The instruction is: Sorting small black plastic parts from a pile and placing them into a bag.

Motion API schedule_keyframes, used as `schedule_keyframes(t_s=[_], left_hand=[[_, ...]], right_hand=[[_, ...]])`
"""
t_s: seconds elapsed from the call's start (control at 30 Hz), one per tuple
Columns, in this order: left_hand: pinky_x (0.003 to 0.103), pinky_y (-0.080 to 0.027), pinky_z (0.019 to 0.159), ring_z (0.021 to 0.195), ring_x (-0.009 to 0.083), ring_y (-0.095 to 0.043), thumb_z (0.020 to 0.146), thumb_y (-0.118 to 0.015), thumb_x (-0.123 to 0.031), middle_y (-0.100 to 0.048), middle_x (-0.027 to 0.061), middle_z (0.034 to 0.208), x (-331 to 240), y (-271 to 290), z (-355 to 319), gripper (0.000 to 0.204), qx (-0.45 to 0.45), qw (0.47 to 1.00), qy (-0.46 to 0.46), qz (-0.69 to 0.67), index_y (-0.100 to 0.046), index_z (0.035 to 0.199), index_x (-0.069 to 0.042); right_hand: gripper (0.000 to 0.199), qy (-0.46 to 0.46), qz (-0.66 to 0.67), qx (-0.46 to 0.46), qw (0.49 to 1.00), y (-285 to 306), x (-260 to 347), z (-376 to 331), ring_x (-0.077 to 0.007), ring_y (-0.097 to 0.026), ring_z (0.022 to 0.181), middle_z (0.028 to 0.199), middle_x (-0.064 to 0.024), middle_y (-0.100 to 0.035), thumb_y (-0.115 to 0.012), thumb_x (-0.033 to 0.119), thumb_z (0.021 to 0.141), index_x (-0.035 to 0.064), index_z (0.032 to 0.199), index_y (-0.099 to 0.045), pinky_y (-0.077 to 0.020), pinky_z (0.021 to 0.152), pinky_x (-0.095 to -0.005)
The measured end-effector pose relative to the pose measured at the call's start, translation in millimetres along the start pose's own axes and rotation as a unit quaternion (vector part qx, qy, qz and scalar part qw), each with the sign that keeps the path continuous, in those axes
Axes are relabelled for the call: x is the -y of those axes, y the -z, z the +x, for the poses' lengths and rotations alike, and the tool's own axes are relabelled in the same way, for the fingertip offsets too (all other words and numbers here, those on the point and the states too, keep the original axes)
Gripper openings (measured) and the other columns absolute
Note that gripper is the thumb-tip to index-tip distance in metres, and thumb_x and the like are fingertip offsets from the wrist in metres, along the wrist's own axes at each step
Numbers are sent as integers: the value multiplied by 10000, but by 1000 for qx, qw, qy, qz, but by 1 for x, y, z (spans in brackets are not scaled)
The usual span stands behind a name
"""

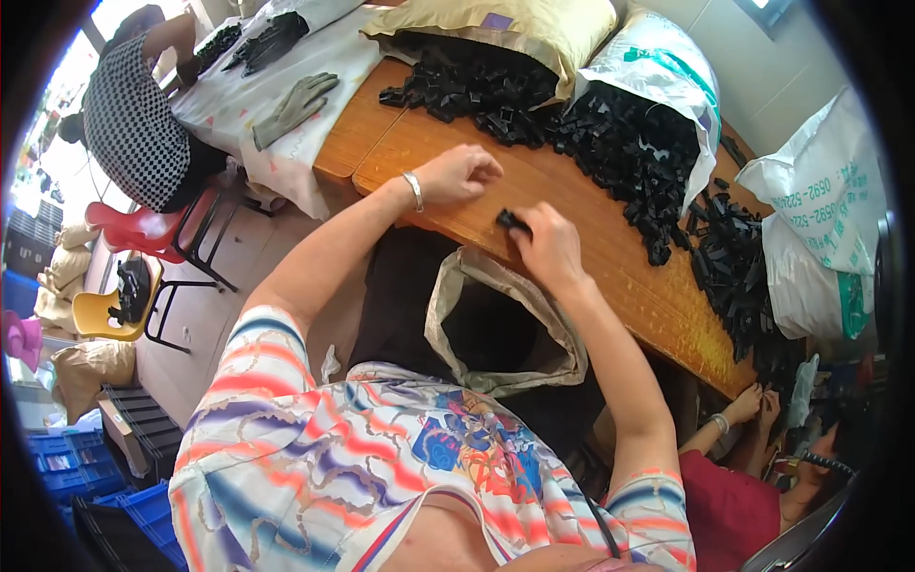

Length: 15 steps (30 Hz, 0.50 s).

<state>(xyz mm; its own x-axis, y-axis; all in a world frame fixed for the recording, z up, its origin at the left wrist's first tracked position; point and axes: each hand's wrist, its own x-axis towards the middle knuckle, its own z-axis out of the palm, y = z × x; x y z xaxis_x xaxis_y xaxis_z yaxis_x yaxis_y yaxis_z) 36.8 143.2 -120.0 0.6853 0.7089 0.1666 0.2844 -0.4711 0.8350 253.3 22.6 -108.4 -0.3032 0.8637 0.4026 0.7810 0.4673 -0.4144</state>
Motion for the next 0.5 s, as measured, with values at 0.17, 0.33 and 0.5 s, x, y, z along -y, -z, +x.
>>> schedule_keyframes(t_s=[0.17,0.33,0.5], left_hand=[[391,-469,979,1096,323,-546,787,-691,-44,-591,129,1125,-10,11,32,428,-238,918,-57,312,-617,1202,-116],[370,-499,943,1079,278,-572,802,-718,-87,-607,86,1102,8,15,62,352,-187,900,-57,388,-658,1145,-138],[371,-515,868,1007,263,-599,795,-719,-93,-634,65,1021,-5,-2,43,313,-162,894,-128,397,-673,1103,-111]], right_hand=[[278,-9,77,43,996,14,42,-85,-369,-658,836,950,-143,-640,-731,65,767,60,1039,-679,-550,706,-435],[234,-16,85,163,983,-2,34,-112,-343,-669,810,958,-117,-662,-742,100,805,58,1032,-704,-550,686,-400],[109,41,114,-4,993,17,13,-59,-314,-648,719,782,-148,-647,-701,51,818,30,925,-699,-517,644,-379]])
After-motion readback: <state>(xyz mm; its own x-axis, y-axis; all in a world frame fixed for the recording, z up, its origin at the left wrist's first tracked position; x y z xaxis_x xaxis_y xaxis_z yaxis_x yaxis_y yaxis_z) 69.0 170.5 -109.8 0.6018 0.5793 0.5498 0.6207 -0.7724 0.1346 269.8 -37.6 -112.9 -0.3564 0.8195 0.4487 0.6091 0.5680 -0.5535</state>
